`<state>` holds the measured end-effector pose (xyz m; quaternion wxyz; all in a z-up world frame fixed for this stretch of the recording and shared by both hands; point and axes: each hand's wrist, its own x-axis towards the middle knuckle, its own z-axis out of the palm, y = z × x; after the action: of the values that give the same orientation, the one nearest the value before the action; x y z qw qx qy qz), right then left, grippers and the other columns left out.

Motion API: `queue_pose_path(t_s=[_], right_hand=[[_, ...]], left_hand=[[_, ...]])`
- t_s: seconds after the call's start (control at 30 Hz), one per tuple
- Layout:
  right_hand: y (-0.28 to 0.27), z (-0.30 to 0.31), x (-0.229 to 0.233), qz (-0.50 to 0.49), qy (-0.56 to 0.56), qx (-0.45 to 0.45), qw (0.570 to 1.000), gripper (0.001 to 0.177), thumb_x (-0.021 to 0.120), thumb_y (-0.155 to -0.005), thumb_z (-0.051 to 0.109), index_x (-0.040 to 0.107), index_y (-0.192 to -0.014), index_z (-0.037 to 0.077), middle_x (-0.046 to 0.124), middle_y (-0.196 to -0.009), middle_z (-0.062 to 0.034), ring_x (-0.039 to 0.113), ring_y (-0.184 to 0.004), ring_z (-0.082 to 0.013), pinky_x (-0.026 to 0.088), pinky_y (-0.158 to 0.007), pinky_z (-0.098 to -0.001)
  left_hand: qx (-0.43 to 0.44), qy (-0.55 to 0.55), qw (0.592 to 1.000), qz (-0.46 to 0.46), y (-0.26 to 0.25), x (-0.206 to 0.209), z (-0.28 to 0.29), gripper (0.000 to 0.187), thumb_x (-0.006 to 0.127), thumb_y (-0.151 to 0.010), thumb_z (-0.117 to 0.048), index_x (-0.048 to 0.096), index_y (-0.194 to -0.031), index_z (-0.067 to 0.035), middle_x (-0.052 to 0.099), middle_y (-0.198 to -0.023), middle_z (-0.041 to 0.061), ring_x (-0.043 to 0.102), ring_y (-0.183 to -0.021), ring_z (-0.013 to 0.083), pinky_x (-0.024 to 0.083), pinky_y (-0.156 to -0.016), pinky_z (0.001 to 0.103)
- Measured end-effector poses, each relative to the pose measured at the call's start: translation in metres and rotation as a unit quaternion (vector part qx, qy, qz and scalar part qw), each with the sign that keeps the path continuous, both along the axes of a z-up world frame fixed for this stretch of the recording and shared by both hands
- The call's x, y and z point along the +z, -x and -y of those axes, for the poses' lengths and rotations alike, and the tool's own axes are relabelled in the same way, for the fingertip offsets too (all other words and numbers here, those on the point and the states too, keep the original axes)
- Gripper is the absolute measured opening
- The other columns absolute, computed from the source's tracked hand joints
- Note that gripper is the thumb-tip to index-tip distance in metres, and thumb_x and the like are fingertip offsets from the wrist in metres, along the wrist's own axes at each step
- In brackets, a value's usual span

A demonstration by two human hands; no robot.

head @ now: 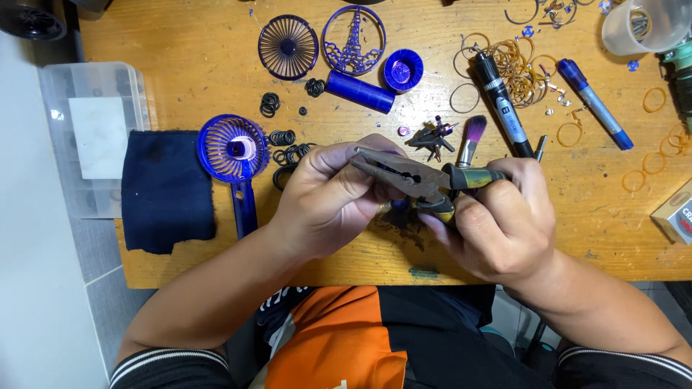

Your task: Repairing a small portable fan by manipulating internal plastic components with pliers on a workbench

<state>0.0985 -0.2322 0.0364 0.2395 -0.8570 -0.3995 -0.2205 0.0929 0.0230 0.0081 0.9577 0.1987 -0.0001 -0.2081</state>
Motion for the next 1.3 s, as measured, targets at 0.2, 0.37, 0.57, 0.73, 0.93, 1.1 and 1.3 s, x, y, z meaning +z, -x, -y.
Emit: queue_pose_path(t_s=[0.2, 0.37, 0.57, 0.73, 0.93, 1.1, 1.3], right_hand=[[-0.003, -0.001, 0.001, -0.009, 0.004, 0.011, 1.000, 0.045, 0.081, -0.111, 0.024, 0.060, -0.082, -0.004, 0.049, -0.078, -0.0170, 0.046, -0.068, -0.0416, 0.047, -0.070, -0.0539], [-0.006, 0.003, -0.006, -0.026, 0.030, 0.000, 0.999, 0.047, 0.087, -0.111, 0.025, 0.058, -0.085, -0.001, 0.046, -0.080, -0.0145, 0.050, -0.076, -0.0441, 0.046, -0.071, -0.0531], [-0.006, 0.002, -0.007, -0.022, 0.026, -0.002, 0.999, 0.047, 0.087, -0.110, 0.025, 0.057, -0.084, -0.001, 0.046, -0.080, -0.0148, 0.049, -0.076, -0.0435, 0.046, -0.070, -0.0520], [-0.005, 0.000, -0.005, -0.027, 0.022, 0.000, 0.999, 0.048, 0.087, -0.110, 0.025, 0.055, -0.083, 0.000, 0.047, -0.080, -0.0156, 0.049, -0.075, -0.0432, 0.044, -0.069, -0.0507], [-0.007, -0.002, -0.006, -0.030, 0.018, 0.007, 0.999, 0.048, 0.086, -0.110, 0.023, 0.055, -0.082, 0.001, 0.045, -0.079, -0.0143, 0.045, -0.070, -0.0402, 0.040, -0.067, -0.0494], [-0.005, -0.004, -0.004, -0.024, 0.015, 0.002, 1.000, 0.046, 0.085, -0.110, 0.022, 0.055, -0.081, 0.002, 0.047, -0.078, -0.0138, 0.044, -0.069, -0.0384, 0.039, -0.064, -0.0476], [-0.004, -0.001, -0.004, -0.030, 0.015, 0.014, 0.999, 0.048, 0.086, -0.109, 0.021, 0.054, -0.080, 0.001, 0.047, -0.077, -0.0145, 0.042, -0.067, -0.0384, 0.039, -0.065, -0.0488]], left_hand=[[0.011, 0.009, 1.000, -0.021, 0.000, -0.006, 0.002, 0.024, 0.069, -0.120, -0.001, 0.074, -0.138, 0.013, 0.071, -0.137, 0.018, 0.073, -0.123, 0.0324, 0.060, -0.109, 0.041], [0.065, 0.014, 0.995, -0.073, 0.000, -0.037, 0.012, 0.017, 0.071, -0.118, -0.002, 0.082, -0.131, -0.003, 0.081, -0.132, 0.024, 0.078, -0.111, 0.0368, 0.068, -0.100, 0.047], [0.070, 0.024, 0.996, -0.054, -0.002, -0.030, 0.014, 0.016, 0.070, -0.118, -0.001, 0.081, -0.129, 0.000, 0.081, -0.130, 0.023, 0.075, -0.115, 0.0359, 0.063, -0.099, 0.046], [0.070, 0.025, 0.997, -0.035, -0.002, -0.028, 0.014, 0.017, 0.070, -0.118, -0.001, 0.082, -0.130, 0.003, 0.082, -0.129, 0.024, 0.077, -0.116, 0.0355, 0.063, -0.105, 0.048], [0.068, 0.031, 0.997, -0.031, -0.004, -0.027, 0.014, 0.019, 0.069, -0.117, 0.001, 0.083, -0.129, 0.001, 0.083, -0.126, 0.019, 0.074, -0.113, 0.0296, 0.060, -0.106, 0.041], [0.067, 0.024, 0.997, -0.028, -0.004, -0.023, 0.014, 0.016, 0.070, -0.117, -0.002, 0.082, -0.127, 0.001, 0.083, -0.123, 0.017, 0.075, -0.108, 0.0257, 0.060, -0.105, 0.039], [0.062, 0.031, 0.997, -0.036, -0.002, -0.024, 0.014, 0.018, 0.068, -0.118, 0.000, 0.082, -0.130, 0.001, 0.083, -0.127, 0.018, 0.077, -0.117, 0.0294, 0.062, -0.109, 0.041]])
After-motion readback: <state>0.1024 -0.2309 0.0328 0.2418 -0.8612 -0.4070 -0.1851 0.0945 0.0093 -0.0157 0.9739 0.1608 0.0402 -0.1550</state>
